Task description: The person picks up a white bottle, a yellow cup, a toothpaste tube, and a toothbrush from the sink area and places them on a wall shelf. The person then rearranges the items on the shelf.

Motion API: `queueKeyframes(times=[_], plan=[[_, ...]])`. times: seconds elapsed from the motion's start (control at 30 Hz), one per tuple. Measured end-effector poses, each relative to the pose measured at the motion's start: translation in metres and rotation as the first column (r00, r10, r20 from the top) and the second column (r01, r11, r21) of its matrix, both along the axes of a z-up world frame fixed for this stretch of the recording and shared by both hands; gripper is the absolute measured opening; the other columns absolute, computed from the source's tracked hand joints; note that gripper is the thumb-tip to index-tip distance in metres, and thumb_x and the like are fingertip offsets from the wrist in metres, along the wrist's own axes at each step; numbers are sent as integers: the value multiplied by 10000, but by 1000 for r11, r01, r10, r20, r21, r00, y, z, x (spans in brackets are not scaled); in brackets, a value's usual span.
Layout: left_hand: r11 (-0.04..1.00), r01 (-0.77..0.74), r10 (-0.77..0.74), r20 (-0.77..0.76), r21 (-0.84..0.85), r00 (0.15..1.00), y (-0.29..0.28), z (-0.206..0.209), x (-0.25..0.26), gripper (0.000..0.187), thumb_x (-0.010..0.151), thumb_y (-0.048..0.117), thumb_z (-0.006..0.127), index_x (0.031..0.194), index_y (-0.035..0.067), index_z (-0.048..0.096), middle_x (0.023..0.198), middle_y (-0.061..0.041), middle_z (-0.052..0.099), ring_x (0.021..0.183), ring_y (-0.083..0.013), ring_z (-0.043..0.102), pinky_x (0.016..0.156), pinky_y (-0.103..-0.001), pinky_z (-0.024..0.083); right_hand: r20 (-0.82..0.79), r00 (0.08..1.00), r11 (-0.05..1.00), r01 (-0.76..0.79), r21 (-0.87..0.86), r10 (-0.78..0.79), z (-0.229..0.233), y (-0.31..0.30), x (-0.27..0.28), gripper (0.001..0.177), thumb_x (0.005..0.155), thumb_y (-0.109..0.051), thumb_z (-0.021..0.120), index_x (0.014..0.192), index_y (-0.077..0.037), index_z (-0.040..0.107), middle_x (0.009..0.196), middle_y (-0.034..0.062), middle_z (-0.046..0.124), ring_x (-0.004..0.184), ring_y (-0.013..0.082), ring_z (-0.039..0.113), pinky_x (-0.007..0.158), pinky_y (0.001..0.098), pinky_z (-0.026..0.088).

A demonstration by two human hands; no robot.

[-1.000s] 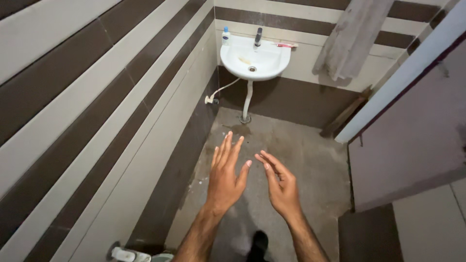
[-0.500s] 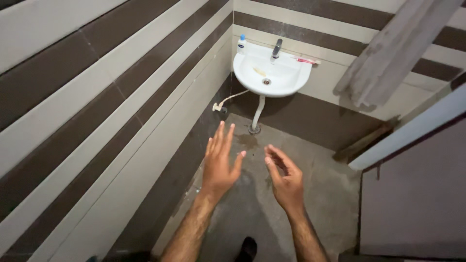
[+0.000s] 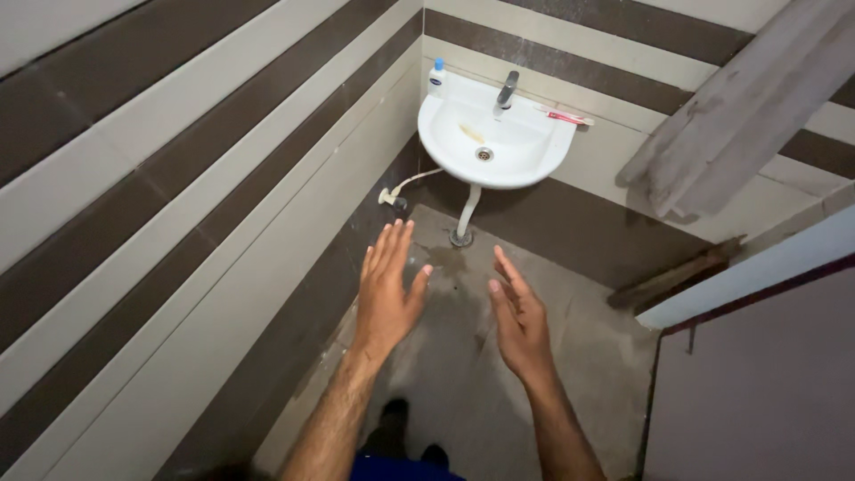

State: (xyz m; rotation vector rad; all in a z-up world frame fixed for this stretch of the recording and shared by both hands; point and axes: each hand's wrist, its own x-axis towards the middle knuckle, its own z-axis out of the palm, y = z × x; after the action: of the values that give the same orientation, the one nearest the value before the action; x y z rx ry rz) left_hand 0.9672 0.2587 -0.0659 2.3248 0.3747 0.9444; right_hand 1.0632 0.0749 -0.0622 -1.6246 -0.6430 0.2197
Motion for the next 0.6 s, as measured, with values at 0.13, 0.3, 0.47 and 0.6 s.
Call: queueKeyframes(times=[0.13,0.3,0.47,0.6], plan=[[998,48,-46,33,-46,998,4,3,31,645,994,246,645,1551,24,408,1601,-218,436,1512,-387,375,1209,-556,280,64,997,998,-44,44,41,-9,8,33,482,1054,-184,528,1512,-46,472,1508,164,569,1434,261,510,1172,382,412],[989,131,-120,138,-75,983,23,9,84,574,993,149,670,1501,-19,462,1518,-256,517,1419,-413,496,1153,-486,411,132,990,998,-55,-16,56,-11,26,79,348,1068,-192,528,1343,-38,675,1352,126,711,1291,218,656,1118,341,489],[989,124,-103,226,-82,969,50,10,148,272,948,63,701,1216,15,710,1246,-167,721,1226,-345,667,1033,-432,531,195,980,998,41,-42,-32,-10,55,128,200,971,-156,691,1108,-41,780,1176,115,766,1122,191,703,1001,325,528],[992,106,-88,221,-74,971,73,10,195,138,904,60,746,1034,39,787,1122,-102,763,1114,-295,700,965,-416,555,245,966,993,98,-70,-78,-16,77,177,126,907,-155,785,976,-53,810,1054,93,807,998,170,750,884,322,589]])
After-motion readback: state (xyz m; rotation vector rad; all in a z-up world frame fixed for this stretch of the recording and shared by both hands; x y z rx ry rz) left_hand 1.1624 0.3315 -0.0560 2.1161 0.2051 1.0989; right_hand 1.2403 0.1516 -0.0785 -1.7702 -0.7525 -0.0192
